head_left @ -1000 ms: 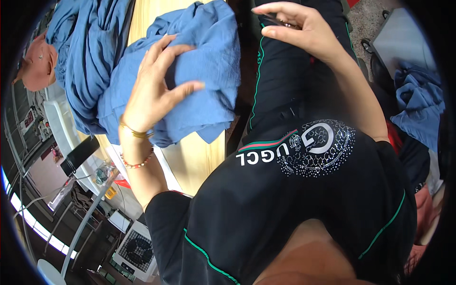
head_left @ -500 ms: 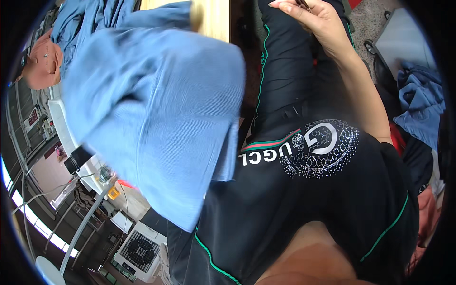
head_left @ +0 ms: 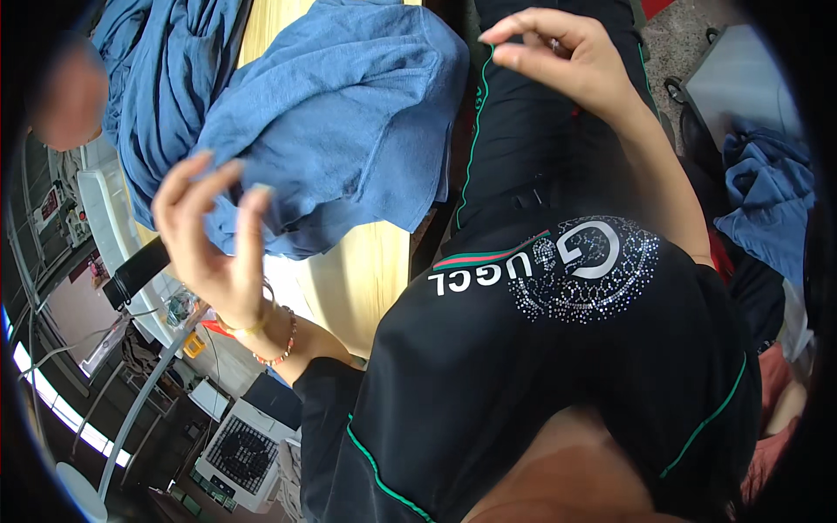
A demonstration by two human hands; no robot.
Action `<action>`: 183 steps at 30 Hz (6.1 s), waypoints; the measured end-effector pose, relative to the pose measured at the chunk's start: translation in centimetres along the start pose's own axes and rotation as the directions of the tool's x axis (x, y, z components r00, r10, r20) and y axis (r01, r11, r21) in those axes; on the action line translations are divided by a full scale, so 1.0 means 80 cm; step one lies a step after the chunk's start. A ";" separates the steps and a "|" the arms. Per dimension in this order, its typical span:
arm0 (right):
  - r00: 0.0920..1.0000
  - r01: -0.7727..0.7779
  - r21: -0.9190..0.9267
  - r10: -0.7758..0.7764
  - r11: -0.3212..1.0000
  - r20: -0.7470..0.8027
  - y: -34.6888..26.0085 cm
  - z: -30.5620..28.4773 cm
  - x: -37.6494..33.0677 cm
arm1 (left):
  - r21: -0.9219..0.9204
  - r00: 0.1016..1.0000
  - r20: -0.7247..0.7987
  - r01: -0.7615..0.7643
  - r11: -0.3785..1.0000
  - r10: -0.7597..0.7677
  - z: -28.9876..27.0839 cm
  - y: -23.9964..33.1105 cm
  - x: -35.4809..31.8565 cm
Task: Trimming loose threads from blue shirts using thread snips.
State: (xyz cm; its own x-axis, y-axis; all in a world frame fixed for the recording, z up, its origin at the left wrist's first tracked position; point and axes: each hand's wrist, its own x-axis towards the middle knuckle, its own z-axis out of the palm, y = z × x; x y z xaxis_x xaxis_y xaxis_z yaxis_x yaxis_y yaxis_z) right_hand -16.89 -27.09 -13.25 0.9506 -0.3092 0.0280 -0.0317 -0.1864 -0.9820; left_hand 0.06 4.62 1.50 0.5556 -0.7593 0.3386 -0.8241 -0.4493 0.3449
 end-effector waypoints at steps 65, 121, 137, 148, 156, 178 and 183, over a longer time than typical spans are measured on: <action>0.975 0.143 0.270 -0.089 0.952 -0.204 -0.082 -0.036 0.023 | -0.775 0.997 0.064 0.081 0.627 -0.049 0.121 0.107 0.113; 0.933 0.236 0.131 -0.187 0.963 -0.308 -0.095 -0.004 0.038 | -0.847 0.897 0.443 0.421 0.325 -0.007 0.108 0.017 0.111; 0.827 0.484 -0.519 -0.561 0.704 0.010 -0.099 0.031 0.045 | -0.858 0.866 0.496 0.477 0.190 0.066 0.111 0.002 0.114; 0.784 0.522 -0.559 -0.620 0.644 0.018 -0.090 0.030 0.046 | -0.868 0.873 0.478 0.453 0.202 0.094 0.115 0.003 0.113; 0.933 0.325 -0.170 -0.344 0.930 -0.101 -0.095 0.042 0.047 | -0.874 0.882 0.457 0.421 0.244 0.116 0.115 0.002 0.113; 0.951 0.261 0.002 -0.257 0.965 -0.170 -0.085 0.051 0.062 | -0.820 0.862 0.495 0.422 0.386 0.110 0.061 -0.012 0.117; 0.903 0.391 -0.349 -0.428 0.852 -0.032 -0.112 0.058 0.050 | -0.808 0.876 0.474 0.396 0.436 0.084 0.057 -0.015 0.113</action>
State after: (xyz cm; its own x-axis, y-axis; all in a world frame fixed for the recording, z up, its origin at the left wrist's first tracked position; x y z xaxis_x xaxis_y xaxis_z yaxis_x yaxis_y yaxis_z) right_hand -11.39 -22.32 -5.21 0.8626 -0.2290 0.4510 0.2369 -0.6048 -0.7603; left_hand 5.58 -3.90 0.14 0.3657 -0.9264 -0.0896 -0.0506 -0.1159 0.9920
